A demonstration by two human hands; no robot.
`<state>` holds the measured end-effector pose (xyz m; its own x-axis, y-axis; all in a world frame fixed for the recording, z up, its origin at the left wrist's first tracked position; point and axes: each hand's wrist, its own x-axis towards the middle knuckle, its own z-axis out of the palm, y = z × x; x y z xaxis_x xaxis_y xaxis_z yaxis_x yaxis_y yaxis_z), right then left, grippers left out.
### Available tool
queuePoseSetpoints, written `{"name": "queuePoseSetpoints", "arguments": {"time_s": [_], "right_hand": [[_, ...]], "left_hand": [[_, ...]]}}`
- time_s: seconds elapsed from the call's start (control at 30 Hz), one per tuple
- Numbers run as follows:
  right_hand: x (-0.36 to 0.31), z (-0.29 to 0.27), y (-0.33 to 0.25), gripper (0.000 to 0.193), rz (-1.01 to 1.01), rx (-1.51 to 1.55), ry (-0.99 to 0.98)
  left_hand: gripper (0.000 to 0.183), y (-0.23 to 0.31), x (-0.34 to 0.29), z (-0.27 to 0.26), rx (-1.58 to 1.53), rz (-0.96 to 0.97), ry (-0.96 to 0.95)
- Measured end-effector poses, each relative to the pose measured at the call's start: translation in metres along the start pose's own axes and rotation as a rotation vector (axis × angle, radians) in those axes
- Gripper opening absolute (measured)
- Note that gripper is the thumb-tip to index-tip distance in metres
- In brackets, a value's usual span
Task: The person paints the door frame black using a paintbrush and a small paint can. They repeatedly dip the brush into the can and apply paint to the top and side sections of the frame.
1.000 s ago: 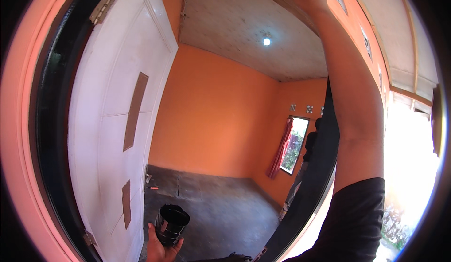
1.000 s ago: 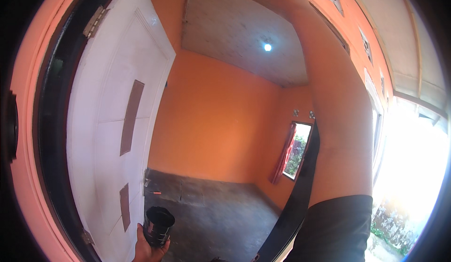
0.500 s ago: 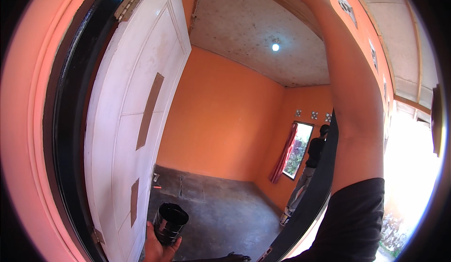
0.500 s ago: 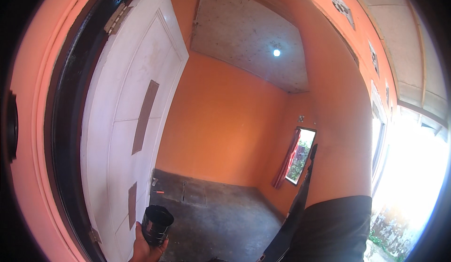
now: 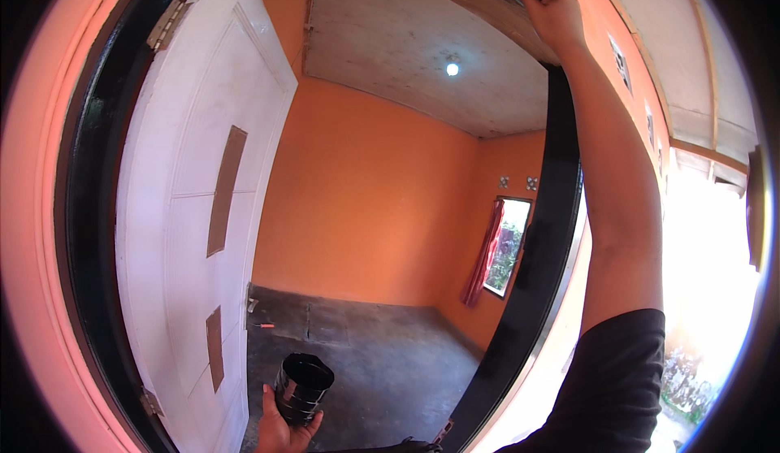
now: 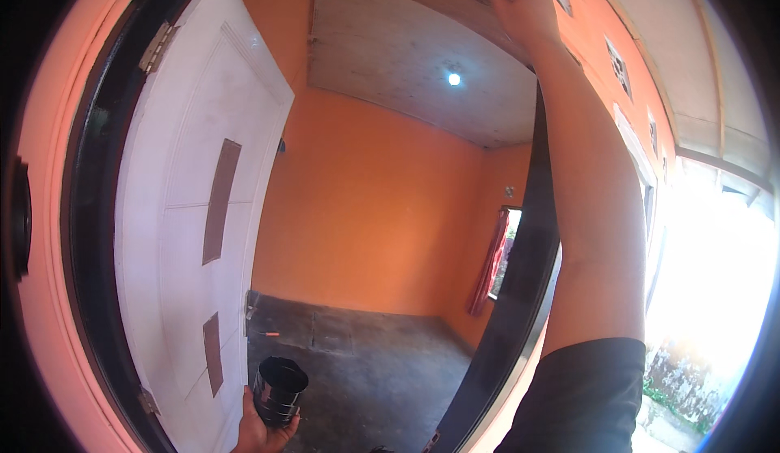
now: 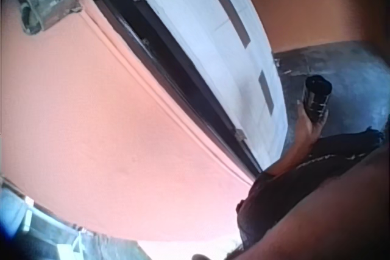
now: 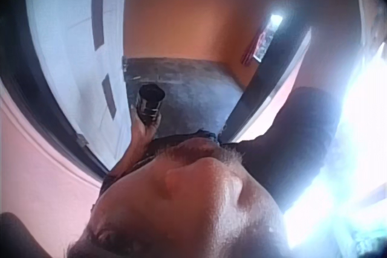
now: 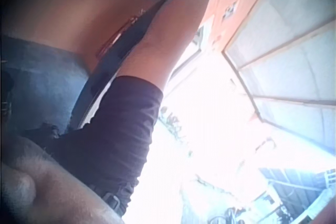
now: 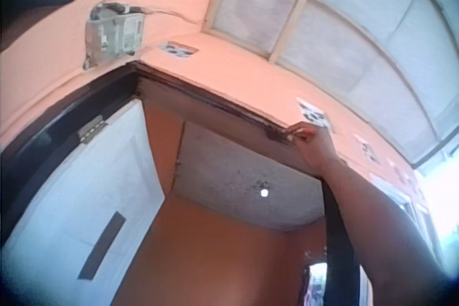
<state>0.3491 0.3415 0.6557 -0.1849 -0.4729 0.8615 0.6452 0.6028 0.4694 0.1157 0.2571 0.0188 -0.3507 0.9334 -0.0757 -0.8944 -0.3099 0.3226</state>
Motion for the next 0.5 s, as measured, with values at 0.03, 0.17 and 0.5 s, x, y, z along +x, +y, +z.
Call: {"name": "queuePoseSetpoints", "arguments": {"time_s": [0.03,0.17,0.5], "right_hand": [[-0.005,-0.006,0.007,0.023,0.008,-0.006,-0.012],[-0.025,-0.025,0.051,0.022,0.015,0.0,-0.022],[-0.074,-0.062,0.159,0.022,0.075,0.059,-0.014]], "left_hand": [[0.045,-0.006,0.0,0.003,-0.017,-0.007,-0.022],[0.045,-0.029,0.0,0.014,-0.044,-0.036,-0.065],[0.047,-0.083,0.001,0.027,-0.025,-0.049,-0.043]]}}
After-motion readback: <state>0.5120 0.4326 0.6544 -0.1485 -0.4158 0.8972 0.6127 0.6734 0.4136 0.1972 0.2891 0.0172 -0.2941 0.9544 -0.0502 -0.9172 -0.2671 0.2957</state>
